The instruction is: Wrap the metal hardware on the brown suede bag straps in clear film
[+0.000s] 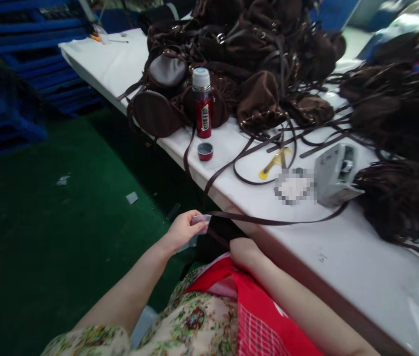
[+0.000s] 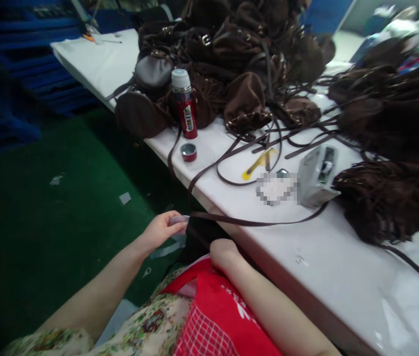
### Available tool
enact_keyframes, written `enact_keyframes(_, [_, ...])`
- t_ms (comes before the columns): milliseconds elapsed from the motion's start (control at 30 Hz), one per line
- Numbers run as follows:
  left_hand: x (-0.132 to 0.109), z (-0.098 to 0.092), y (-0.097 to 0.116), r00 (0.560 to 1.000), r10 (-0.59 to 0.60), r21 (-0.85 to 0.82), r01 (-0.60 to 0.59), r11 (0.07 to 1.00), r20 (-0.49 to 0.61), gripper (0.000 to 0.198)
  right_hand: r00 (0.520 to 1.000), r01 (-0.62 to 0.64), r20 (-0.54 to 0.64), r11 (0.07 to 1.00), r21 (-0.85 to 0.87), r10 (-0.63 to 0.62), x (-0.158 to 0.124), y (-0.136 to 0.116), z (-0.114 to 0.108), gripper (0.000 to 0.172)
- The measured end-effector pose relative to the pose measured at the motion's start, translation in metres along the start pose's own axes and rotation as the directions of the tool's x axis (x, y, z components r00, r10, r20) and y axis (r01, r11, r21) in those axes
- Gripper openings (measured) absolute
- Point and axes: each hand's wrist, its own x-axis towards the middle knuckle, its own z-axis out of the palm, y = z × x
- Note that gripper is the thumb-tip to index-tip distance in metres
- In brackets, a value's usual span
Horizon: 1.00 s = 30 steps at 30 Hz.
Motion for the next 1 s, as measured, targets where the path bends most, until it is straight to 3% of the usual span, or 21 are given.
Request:
enact_keyframes(133, [-0.001, -0.003, 0.006, 0.992, -0.026, 0.025, 0.029, 0.999, -0.126, 0.05, 0.988, 0.085, -0.138, 0.992, 0.093, -0.072, -0.011, 0.005, -0.027, 0.017])
enact_keyframes(200, [0.003, -0.006, 0.006, 0.989, -0.09, -0.089, 0.079, 0.993, -0.121, 0.053, 0.964, 0.183, -0.242, 0.936, 0.302, -0.11, -0.023, 0.01, -0.046, 0.028])
enact_keyframes(233, [0.004, -0.007, 0.006, 0.987, -0.115, -0.154, 0.098, 0.983, -0.108, 0.05, 0.943, 0.247, -0.318, 0.847, 0.471, -0.098, -0.03, 0.012, -0.055, 0.033])
enact_keyframes(300, [0.007, -0.006, 0.006, 0.989, -0.125, -0.243, 0.102, 0.965, -0.084, 0.042, 0.879, 0.399, -0.475, 0.502, 0.767, 0.027, -0.044, 0.015, -0.069, 0.039])
enact_keyframes(367, [0.007, -0.002, 0.007, 0.993, -0.105, -0.246, 0.088, 0.965, -0.057, 0.035, 0.824, 0.52, -0.541, 0.156, 0.84, 0.166, -0.055, 0.017, -0.077, 0.034])
enact_keyframes(400, [0.006, 0.002, 0.008, 0.996, -0.087, -0.224, 0.077, 0.971, -0.036, 0.034, 0.821, 0.545, -0.544, 0.043, 0.837, 0.175, -0.059, 0.017, -0.078, 0.031])
enact_keyframes(467, [0.003, 0.011, 0.01, 0.999, -0.044, -0.163, 0.047, 0.986, 0.019, 0.034, 0.863, 0.504, -0.501, -0.075, 0.86, 0.055, -0.064, 0.017, -0.075, 0.033])
enact_keyframes(567, [-0.002, 0.024, 0.013, 0.992, 0.024, -0.077, -0.014, 0.997, 0.122, 0.032, 0.907, 0.388, -0.395, -0.075, 0.919, -0.144, -0.069, 0.014, -0.063, 0.029])
enact_keyframes(600, [-0.003, 0.026, 0.013, 0.99, 0.029, -0.062, -0.02, 0.998, 0.138, 0.031, 0.91, 0.385, -0.391, -0.064, 0.921, -0.139, -0.071, 0.014, -0.061, 0.027])
enact_keyframes(667, [-0.004, 0.03, 0.012, 0.988, 0.032, -0.032, -0.028, 0.999, 0.153, 0.03, 0.896, 0.444, -0.445, -0.037, 0.895, -0.012, -0.078, 0.014, -0.063, 0.023])
enact_keyframes(733, [-0.004, 0.031, 0.008, 0.989, 0.04, 0.014, -0.043, 0.999, 0.139, 0.039, 0.824, 0.544, -0.54, 0.026, 0.839, 0.173, -0.088, 0.017, -0.073, 0.02])
enact_keyframes(800, [-0.004, 0.034, 0.003, 0.995, 0.036, 0.057, -0.042, 0.997, 0.095, 0.053, 0.721, 0.627, -0.623, 0.095, 0.773, 0.304, -0.097, 0.021, -0.086, 0.019])
enact_keyframes(833, [-0.004, 0.036, 0.0, 0.997, 0.023, 0.059, -0.027, 0.998, 0.072, 0.057, 0.689, 0.647, -0.642, 0.113, 0.754, 0.337, -0.1, 0.024, -0.091, 0.019])
enact_keyframes(867, [-0.004, 0.038, -0.003, 0.999, 0.005, 0.041, -0.007, 0.999, 0.053, 0.059, 0.69, 0.638, -0.634, 0.12, 0.76, 0.348, -0.101, 0.026, -0.095, 0.018])
enact_keyframes(900, [-0.003, 0.041, -0.005, 0.999, -0.011, 0.006, 0.011, 1.0, 0.043, 0.059, 0.726, 0.599, -0.599, 0.118, 0.792, 0.339, -0.1, 0.027, -0.096, 0.019])
enact_keyframes(1000, [-0.003, 0.05, -0.003, 0.998, 0.033, -0.112, -0.026, 0.993, 0.061, 0.063, 0.899, 0.369, -0.38, 0.089, 0.925, 0.217, -0.084, 0.026, -0.083, 0.037])
